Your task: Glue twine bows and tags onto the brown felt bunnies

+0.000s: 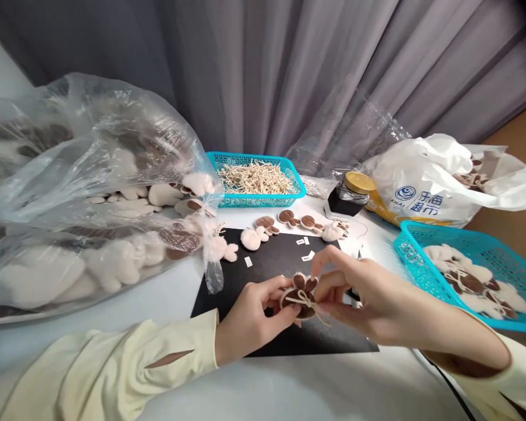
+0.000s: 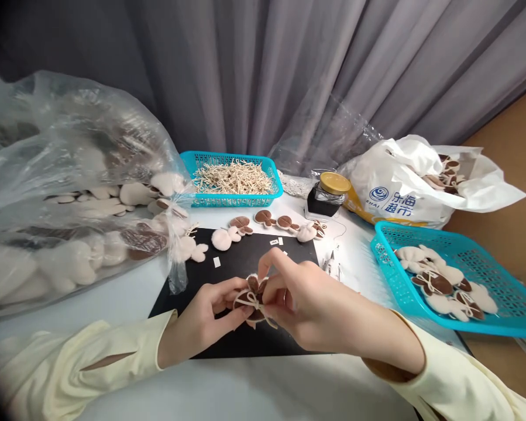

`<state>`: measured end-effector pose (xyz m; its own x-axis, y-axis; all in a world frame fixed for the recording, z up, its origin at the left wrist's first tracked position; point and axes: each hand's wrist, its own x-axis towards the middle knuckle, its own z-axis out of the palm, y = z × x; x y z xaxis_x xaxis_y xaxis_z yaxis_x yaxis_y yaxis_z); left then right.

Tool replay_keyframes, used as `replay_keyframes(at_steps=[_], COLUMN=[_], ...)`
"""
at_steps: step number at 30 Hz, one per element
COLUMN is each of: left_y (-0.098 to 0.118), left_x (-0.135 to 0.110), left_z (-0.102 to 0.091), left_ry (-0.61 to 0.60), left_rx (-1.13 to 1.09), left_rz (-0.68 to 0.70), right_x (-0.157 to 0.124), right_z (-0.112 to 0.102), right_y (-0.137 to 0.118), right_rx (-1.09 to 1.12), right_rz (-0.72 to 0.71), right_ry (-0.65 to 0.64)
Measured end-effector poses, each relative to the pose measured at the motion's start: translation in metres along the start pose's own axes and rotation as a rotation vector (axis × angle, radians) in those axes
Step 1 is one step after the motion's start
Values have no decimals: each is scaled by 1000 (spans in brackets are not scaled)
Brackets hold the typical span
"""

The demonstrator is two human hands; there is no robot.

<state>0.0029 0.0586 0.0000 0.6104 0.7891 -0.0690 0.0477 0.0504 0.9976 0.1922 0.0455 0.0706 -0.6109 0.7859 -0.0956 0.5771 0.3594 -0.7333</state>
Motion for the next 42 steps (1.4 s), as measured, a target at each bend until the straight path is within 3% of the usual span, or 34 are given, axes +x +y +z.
replay_keyframes(at_steps=[12, 17, 23, 33, 42], left_y=[-2, -3, -5, -7, -5], left_x=[1, 1, 0, 1, 3], left_z=[-1, -1, -2, -1, -1], left_ry=[-62, -78, -93, -10, 41], left_rx=[-29, -68, 17, 177, 266], left_rz=[-13, -3, 9, 27, 43], right_x=[8, 7, 4, 3, 8], right_z=[2, 5, 12, 24, 32], right_y=[4, -1, -3, -4, 4], right_rx=[-214, -336, -269, -367, -233], right_rz=[34, -36, -2, -20, -7], right_ry=[31, 122, 138, 177, 259])
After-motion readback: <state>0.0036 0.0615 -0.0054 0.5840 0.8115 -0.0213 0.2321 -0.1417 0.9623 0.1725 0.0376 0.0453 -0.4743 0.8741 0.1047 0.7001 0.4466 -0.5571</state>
